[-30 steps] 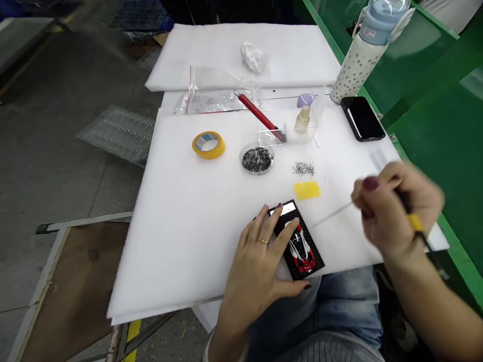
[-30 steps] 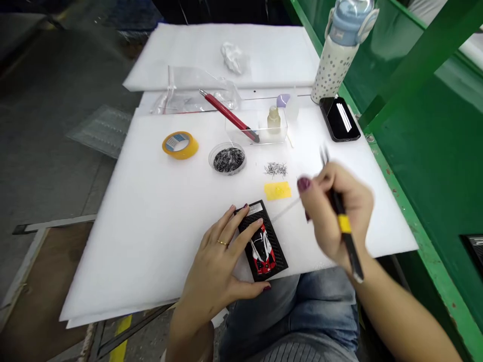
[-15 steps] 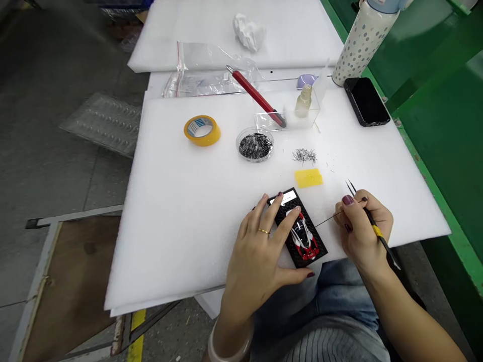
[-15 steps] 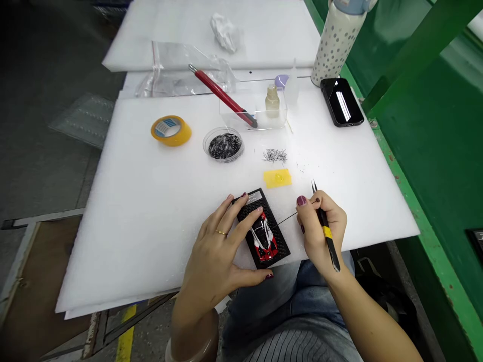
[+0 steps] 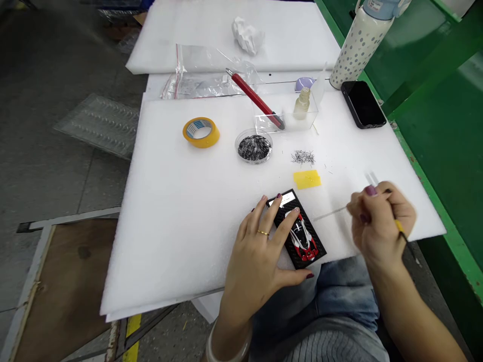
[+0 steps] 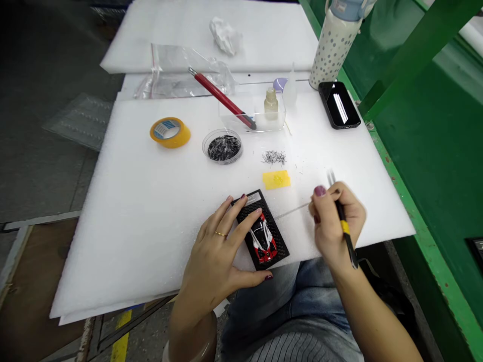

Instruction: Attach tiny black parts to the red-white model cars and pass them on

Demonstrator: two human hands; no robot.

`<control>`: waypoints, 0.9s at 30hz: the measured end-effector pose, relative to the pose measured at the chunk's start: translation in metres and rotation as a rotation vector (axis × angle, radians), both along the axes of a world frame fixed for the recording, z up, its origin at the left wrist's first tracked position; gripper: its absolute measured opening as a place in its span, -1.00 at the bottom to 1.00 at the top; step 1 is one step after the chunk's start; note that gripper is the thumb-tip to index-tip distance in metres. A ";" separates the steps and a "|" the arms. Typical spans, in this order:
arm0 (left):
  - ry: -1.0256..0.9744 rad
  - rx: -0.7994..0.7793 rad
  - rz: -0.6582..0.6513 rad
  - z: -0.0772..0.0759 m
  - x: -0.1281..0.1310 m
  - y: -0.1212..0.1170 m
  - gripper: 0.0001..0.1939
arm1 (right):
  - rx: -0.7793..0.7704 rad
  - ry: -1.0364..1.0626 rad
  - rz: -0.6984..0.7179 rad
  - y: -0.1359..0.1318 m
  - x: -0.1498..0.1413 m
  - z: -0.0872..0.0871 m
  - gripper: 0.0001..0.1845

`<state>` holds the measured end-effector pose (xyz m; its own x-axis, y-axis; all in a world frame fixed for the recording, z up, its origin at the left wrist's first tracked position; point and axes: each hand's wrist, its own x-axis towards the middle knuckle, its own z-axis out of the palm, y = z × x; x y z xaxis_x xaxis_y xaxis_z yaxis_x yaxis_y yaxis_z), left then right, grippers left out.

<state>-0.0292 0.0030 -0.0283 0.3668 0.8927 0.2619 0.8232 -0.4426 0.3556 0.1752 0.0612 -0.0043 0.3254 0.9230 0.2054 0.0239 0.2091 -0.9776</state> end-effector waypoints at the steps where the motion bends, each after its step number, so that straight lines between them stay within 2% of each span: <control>1: 0.003 -0.004 0.000 0.000 0.000 0.000 0.17 | 0.103 -0.122 -0.055 0.013 0.002 0.009 -0.59; 4: 0.014 -0.008 0.002 0.001 0.000 -0.001 0.21 | 0.363 -0.525 -0.161 0.063 0.003 0.039 -0.61; 6: 0.019 0.006 0.002 0.001 0.000 -0.001 0.22 | 0.435 -0.634 -0.158 0.098 -0.002 0.055 -0.60; 8: 0.021 0.023 0.001 0.000 0.000 -0.001 0.23 | 0.468 -0.658 -0.146 0.129 -0.009 0.065 -0.60; 13: 0.024 0.044 0.009 -0.002 0.001 0.000 0.22 | 0.408 -0.643 -0.115 0.171 -0.027 0.064 -0.54; 17: 0.028 0.060 0.004 -0.006 -0.001 -0.002 0.15 | 0.230 -0.741 -0.081 0.184 -0.036 0.057 -0.59; 19: 0.016 0.077 -0.016 -0.008 -0.004 -0.003 0.03 | 0.133 -0.770 -0.056 0.178 -0.035 0.053 -0.66; 21: -0.005 0.083 -0.045 -0.010 -0.008 -0.002 -0.12 | 0.114 -0.727 -0.042 0.155 -0.029 0.046 -0.69; 24: -0.020 0.054 -0.096 -0.011 -0.013 0.002 -0.17 | 0.161 -0.559 -0.053 0.094 -0.013 0.028 -0.72; 27: -0.052 0.012 -0.116 -0.010 -0.014 0.004 -0.11 | 0.096 -0.374 -0.148 0.025 0.004 0.003 -0.64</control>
<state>-0.0436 0.0070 -0.0380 0.4528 0.8420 0.2932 0.7471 -0.5378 0.3907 0.1791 0.0864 -0.0013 0.3402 0.8426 0.4175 0.4103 0.2665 -0.8721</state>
